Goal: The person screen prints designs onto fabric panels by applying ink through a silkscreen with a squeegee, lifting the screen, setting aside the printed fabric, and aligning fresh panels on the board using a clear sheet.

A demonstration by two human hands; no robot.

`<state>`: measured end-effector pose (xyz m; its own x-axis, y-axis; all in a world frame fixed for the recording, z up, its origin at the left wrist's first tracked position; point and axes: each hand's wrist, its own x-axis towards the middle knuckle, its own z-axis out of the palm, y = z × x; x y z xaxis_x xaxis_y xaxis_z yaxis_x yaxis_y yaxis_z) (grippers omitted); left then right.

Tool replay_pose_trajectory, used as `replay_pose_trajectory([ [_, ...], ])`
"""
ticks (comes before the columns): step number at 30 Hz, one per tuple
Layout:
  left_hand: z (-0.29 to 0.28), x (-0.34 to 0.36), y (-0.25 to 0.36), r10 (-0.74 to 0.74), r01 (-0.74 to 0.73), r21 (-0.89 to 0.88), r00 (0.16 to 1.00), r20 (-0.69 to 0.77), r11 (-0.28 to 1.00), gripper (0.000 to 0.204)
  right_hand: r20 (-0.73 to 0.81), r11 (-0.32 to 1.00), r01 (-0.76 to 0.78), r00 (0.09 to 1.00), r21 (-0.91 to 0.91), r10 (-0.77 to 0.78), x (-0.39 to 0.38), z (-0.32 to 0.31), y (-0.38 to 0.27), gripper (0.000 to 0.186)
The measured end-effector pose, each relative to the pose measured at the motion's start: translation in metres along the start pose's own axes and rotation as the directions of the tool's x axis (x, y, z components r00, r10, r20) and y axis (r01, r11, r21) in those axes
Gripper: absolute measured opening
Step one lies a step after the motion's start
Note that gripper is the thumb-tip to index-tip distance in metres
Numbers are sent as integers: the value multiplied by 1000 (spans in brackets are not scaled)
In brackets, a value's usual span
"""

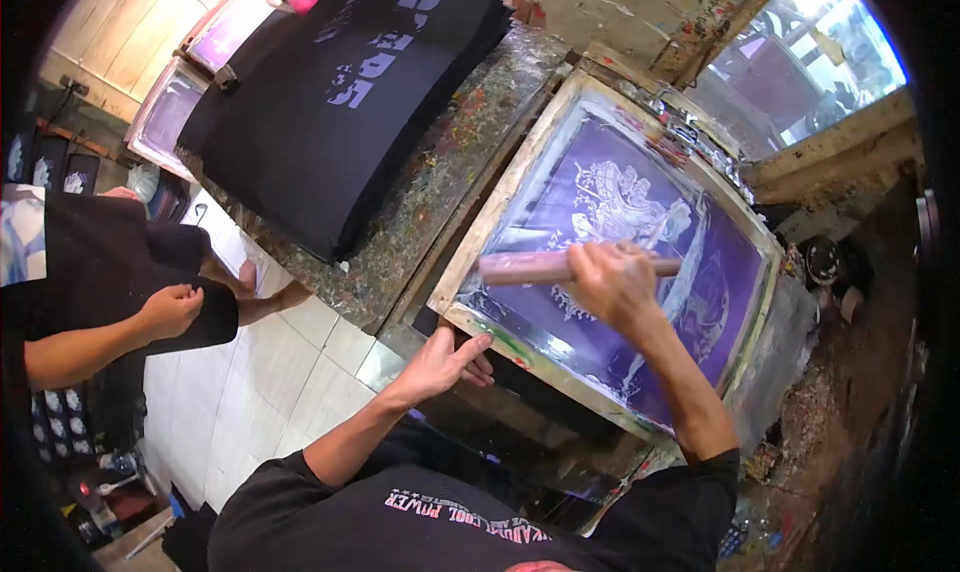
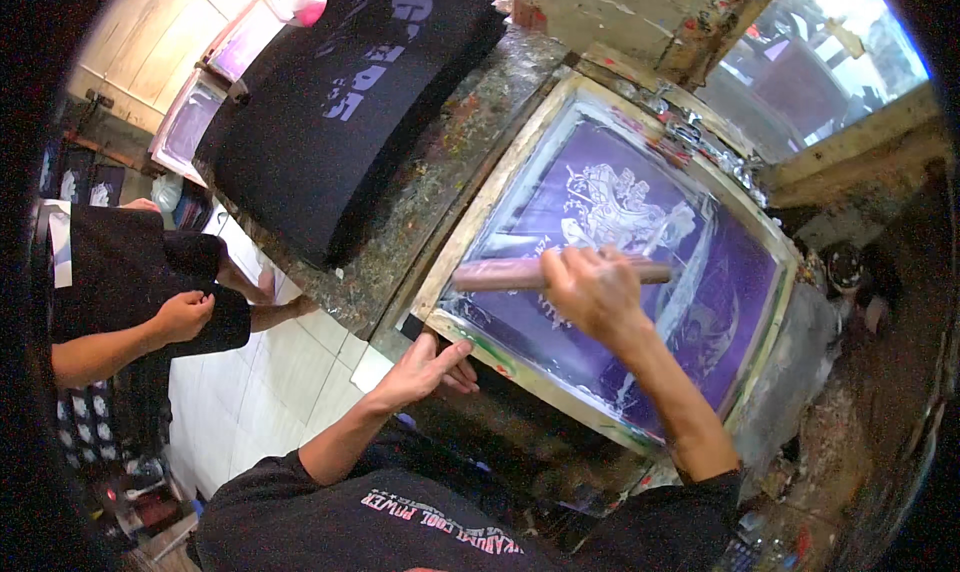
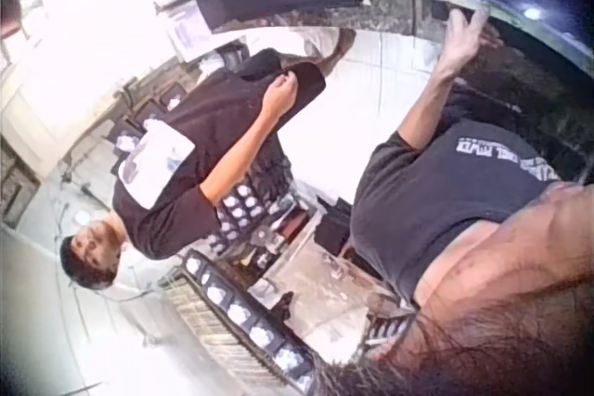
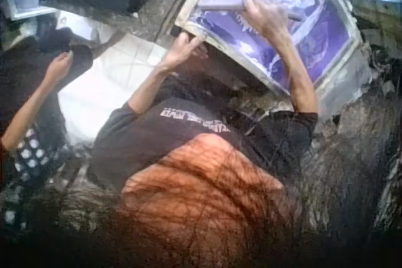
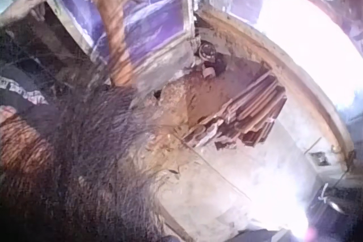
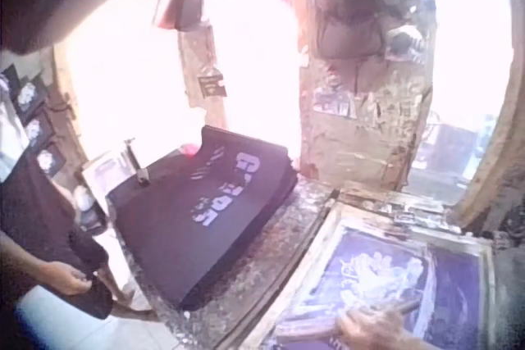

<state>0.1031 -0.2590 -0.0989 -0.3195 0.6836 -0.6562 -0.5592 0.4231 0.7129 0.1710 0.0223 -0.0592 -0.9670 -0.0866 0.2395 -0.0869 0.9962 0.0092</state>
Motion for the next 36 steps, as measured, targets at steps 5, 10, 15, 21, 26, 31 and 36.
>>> replay_pose_trajectory([
  [5, -4, -2, -3, 67, -66, 15, 997, -45, 998, 50, 49, 973, 127, 989, 194, -139, 6, -19, 10, 21],
  [10, -4, 8, -12, 13, -14, 28, 999, 36, 999, 48, -80, 961, -266, 962, -77, 260, 15, -5, 127, 41],
  [15, -5, 6, -5, -37, 37, 23, 999, 6, 999, 45, -76, 811, -573, 820, -116, 568, 34, 3, 144, 43],
  [21, -11, 6, 5, -15, 15, 23, 1000, 13, 1000, 43, -19, 822, -541, 837, -177, 547, -13, 6, -6, 15],
  [26, 4, 1, 4, 118, -116, 54, 992, -46, 992, 45, -2, 844, -514, 854, -150, 520, -53, -13, -110, 9],
  [31, -3, 7, -14, 190, -189, 55, 982, -19, 980, 39, -15, 834, -550, 835, -35, 550, -61, -38, -125, 39],
  [36, 10, -40, 56, 505, -507, -40, 843, 187, 861, 49, -455, 721, -680, 688, -131, 566, -41, -105, -129, 55],
])
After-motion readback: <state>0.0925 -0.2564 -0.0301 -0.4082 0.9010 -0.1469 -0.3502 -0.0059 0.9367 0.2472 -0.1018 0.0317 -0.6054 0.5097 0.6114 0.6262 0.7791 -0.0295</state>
